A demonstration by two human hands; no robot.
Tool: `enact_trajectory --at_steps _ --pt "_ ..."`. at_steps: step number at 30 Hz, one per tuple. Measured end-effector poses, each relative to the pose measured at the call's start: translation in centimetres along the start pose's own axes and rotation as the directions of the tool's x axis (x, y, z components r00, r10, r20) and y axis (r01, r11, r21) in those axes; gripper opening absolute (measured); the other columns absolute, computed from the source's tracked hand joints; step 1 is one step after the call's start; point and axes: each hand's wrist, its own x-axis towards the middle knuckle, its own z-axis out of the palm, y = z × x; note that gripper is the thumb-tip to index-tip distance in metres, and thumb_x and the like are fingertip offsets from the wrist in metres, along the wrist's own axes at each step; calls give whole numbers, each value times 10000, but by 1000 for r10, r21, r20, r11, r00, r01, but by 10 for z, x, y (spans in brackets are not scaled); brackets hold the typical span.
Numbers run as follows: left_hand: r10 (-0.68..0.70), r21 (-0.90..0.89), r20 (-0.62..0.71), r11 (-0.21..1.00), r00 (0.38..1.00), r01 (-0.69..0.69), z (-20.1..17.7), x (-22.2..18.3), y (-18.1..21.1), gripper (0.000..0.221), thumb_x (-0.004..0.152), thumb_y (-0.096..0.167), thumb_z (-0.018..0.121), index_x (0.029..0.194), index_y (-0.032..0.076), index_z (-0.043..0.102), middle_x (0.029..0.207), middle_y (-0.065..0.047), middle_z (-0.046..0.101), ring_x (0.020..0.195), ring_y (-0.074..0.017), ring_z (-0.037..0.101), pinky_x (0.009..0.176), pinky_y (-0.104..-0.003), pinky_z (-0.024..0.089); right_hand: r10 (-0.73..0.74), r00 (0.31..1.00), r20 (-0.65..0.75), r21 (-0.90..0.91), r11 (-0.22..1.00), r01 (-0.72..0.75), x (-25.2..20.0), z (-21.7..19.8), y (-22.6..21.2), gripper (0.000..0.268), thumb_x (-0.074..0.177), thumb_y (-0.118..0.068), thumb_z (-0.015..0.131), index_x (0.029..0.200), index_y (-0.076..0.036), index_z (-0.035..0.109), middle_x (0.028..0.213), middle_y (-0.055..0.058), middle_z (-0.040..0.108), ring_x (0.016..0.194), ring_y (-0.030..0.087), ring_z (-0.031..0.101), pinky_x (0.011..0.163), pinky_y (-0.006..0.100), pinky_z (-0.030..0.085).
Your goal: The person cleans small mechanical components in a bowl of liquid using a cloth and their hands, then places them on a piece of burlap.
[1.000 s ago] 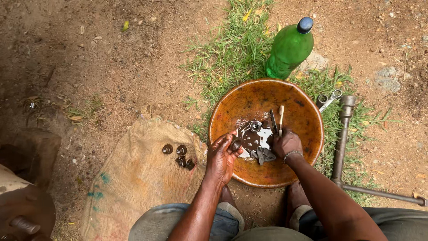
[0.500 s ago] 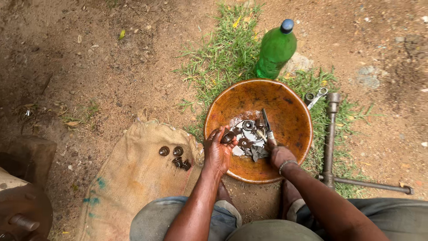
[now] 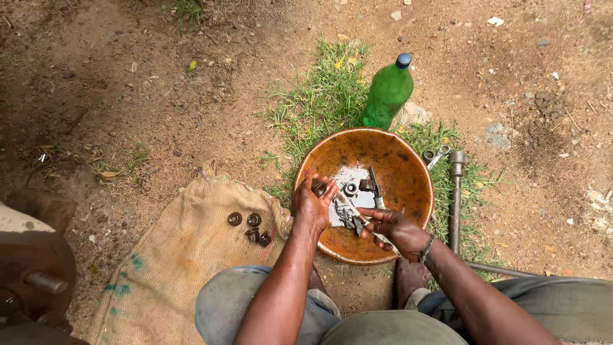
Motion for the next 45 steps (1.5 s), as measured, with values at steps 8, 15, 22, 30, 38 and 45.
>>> enact_trajectory --at_steps 8,15,22,30,38,45 --pt "-94 -76 396 988 914 134 0 -11 -4 356 1048 306 489 1138 -21 598 990 -170 624 1085 -434 653 1018 -576 549 -131 991 -12 -308 944 121 -12 56 -43 593 1000 -148 570 1555 -325 457 751 -17 608 544 76 557 489 261 512" --pt "-55 -22 444 997 894 72 4 -29 6 360 1035 275 561 1165 -58 601 982 -165 618 1019 -384 686 939 -511 613 -88 972 -217 -316 949 15 -5 75 -51 526 1005 -196 578 1510 -335 528 639 25 577 501 139 540 454 319 455" --pt "17 170 383 982 924 -89 2 -40 11 237 1001 110 682 1190 -25 636 996 -134 624 883 -272 706 802 -383 643 -471 882 -7 -999 -40 -29 -2 61 -52 184 979 -221 616 1101 -223 754 761 122 751 621 219 674 624 408 573" --pt "-42 117 360 993 932 -1 -3 -47 24 286 896 127 693 1141 -15 660 1067 -209 703 943 -310 752 843 -404 674 -431 901 50 -658 664 354 -3 78 -33 465 950 -171 667 1411 -215 626 797 108 786 609 180 680 637 415 586" --pt "-90 146 324 988 942 45 -2 -39 16 411 948 289 614 1249 10 645 1165 -218 701 1074 -337 707 911 -437 622 -314 948 50 -450 841 301 1 73 -33 548 968 -148 655 1510 -211 600 646 36 548 573 176 463 564 375 415" --pt "-107 217 348 976 931 32 -5 -33 9 416 985 287 604 1257 -27 639 1107 -216 685 994 -315 702 884 -454 634 -690 718 89 -978 77 195 1 55 -35 499 935 -159 649 1432 -211 635 615 112 644 487 99 413 477 286 366"
